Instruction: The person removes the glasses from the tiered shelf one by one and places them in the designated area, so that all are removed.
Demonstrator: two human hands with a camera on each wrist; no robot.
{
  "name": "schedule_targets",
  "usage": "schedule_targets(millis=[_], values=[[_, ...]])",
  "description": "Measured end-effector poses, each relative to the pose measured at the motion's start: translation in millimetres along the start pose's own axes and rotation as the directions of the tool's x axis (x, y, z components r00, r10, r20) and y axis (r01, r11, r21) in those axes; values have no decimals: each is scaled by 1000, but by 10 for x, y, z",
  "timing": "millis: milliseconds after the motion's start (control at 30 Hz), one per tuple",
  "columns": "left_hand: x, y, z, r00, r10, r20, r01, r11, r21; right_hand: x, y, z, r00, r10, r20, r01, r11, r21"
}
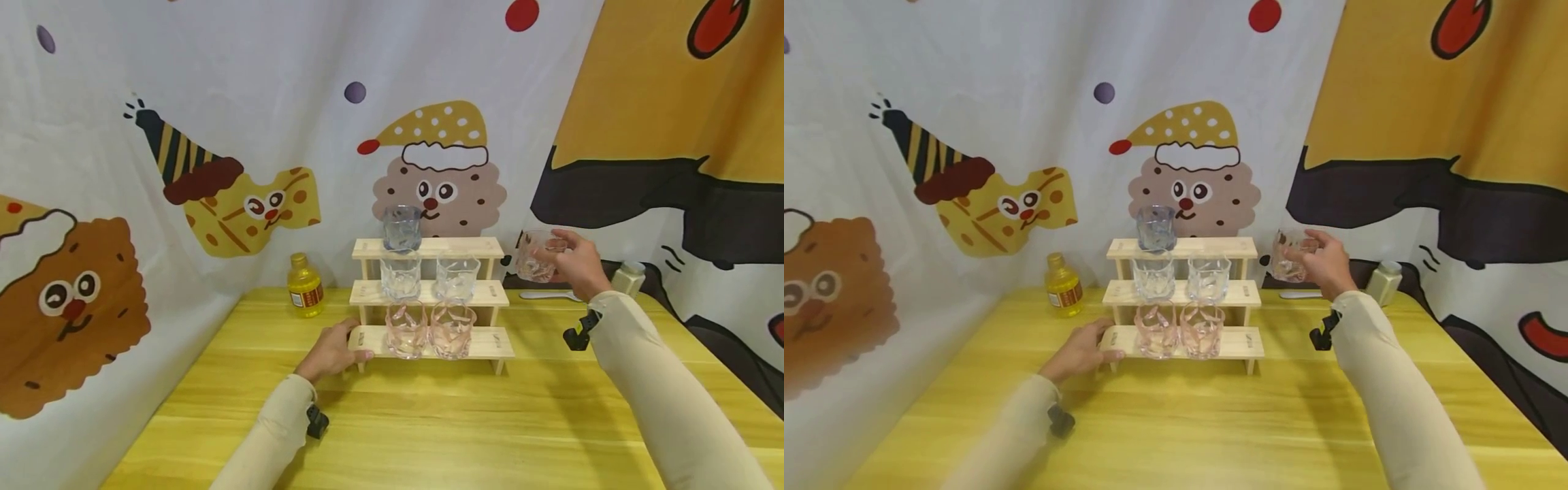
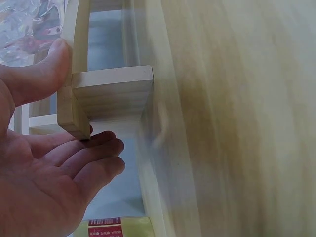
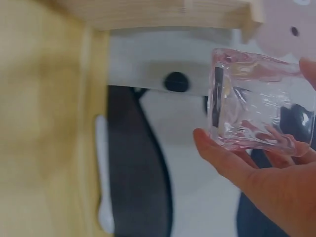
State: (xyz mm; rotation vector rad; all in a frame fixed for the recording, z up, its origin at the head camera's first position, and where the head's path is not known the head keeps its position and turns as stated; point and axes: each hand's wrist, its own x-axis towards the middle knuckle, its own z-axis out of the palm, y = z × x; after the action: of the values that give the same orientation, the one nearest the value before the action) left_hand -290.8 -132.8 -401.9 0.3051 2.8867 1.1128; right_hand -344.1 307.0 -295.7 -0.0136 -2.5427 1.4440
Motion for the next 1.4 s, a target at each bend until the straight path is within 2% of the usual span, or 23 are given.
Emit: schedule_targets(millis=[267, 600, 800, 1100, 1400], values=[[-9, 14, -11, 1000, -13, 7, 13, 1000, 0, -84, 383, 259, 997, 5, -74, -8, 999, -42], [3, 17, -13, 1000, -19, 2, 19, 1000, 12, -126, 658, 503, 997, 71, 11, -71, 997, 17], [-10, 5, -10, 1000, -12, 0, 12, 1000, 12, -114, 741, 600, 992, 126, 23, -126, 992, 16], [-14, 0, -5, 1000, -7, -7, 7, 1000, 21, -99, 817, 662, 993, 121, 14, -120, 992, -23], [-22, 6, -9, 1000, -9, -4, 9, 1000, 14, -111, 832, 684, 993, 110, 48, -111, 994, 25]])
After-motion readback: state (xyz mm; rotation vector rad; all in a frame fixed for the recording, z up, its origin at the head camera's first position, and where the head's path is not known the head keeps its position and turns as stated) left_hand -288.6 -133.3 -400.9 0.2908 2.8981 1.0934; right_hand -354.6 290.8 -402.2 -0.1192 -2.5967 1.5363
